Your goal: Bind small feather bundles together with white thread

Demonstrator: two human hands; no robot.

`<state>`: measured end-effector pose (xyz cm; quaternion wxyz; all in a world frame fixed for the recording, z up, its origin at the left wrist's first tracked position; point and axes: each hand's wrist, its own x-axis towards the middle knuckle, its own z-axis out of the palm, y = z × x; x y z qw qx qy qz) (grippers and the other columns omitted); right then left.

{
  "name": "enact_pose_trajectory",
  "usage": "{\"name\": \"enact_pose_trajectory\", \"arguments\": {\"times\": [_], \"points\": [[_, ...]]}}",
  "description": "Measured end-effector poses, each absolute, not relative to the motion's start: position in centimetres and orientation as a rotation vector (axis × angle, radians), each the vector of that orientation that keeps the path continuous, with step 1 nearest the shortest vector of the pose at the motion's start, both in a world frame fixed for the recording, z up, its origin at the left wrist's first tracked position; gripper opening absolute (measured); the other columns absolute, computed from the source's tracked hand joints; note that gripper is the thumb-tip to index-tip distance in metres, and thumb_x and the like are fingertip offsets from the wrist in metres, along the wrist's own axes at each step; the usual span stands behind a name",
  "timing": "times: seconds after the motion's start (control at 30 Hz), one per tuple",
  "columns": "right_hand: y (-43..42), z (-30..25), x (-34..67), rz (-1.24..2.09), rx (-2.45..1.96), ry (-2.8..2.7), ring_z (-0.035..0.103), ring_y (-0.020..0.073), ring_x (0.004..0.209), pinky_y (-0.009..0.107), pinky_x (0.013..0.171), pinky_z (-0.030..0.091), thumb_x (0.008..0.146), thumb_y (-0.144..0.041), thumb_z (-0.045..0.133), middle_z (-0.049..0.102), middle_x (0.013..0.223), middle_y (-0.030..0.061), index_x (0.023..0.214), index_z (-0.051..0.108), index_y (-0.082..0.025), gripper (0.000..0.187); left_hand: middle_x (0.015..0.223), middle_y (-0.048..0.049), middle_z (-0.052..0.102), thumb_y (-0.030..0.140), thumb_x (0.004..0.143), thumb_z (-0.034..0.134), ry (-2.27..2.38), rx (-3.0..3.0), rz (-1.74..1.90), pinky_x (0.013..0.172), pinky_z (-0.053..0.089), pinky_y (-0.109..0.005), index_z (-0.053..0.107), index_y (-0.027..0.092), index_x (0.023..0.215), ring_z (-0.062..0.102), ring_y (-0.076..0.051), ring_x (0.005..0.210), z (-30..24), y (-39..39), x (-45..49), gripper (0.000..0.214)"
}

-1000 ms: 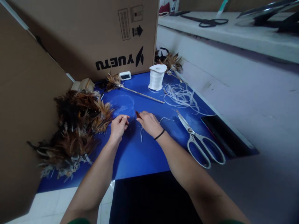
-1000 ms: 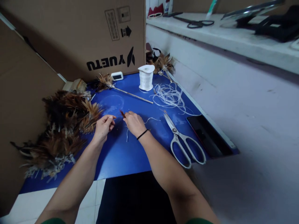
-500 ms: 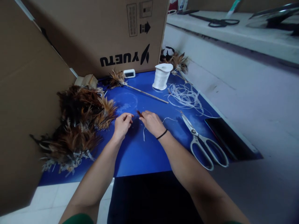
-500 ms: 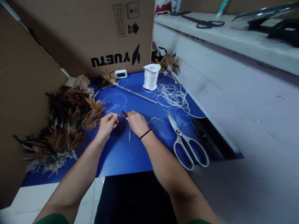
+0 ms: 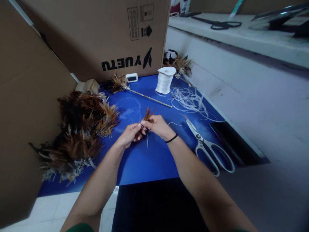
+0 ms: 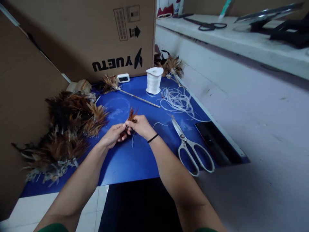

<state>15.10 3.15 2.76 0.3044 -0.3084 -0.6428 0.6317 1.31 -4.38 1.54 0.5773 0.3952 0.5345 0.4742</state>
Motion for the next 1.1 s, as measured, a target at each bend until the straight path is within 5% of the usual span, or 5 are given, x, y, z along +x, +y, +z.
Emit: {"name": "enact_pose_trajectory", "arguments": {"times": [0.37, 0.67, 1.1], "points": [[3.23, 2.27, 15.09, 1.705, -0.832, -1.643, 0.053, 0.0103, 0.051, 0.023, 0.05, 0.04, 0.066, -0.036, 0.068, 0.059, 0.055, -0.0005, 0.069, 0.063, -0.013, 0.024, 0.062, 0.0001, 0.055, 0.045, 0.072, 0.069, 1.18, 0.832, 1.041, 0.037, 0.013, -0.016, 0.063, 0.011, 0.08, 0.035, -0.001, 0.04, 1.85, -4.59, 1.02, 0.035], [3.15, 2.86, 15.03, 1.724, -0.89, -1.475, 0.048, 0.0065, 0.052, 0.019, 0.045, 0.034, 0.058, -0.03, 0.076, 0.054, 0.062, -0.0051, 0.089, 0.059, -0.014, 0.039, 0.051, 0.0041, 0.048, 0.044, 0.069, 0.071, 1.259, 0.855, 1.23, 0.036, 0.013, -0.016, 0.062, 0.012, 0.071, 0.031, -0.002, 0.038, 2.06, -4.41, 1.08, 0.033], [3.17, 3.1, 15.19, 1.705, -0.861, -1.402, 0.044, 0.0055, 0.048, 0.019, 0.044, 0.033, 0.064, -0.039, 0.07, 0.056, 0.06, -0.0038, 0.076, 0.062, -0.015, 0.028, 0.061, -0.0016, 0.061, 0.044, 0.066, 0.073, 1.397, 0.936, 1.232, 0.037, 0.02, -0.017, 0.069, 0.012, 0.078, 0.039, -0.003, 0.041, 1.69, -4.38, 0.92, 0.034]]}}
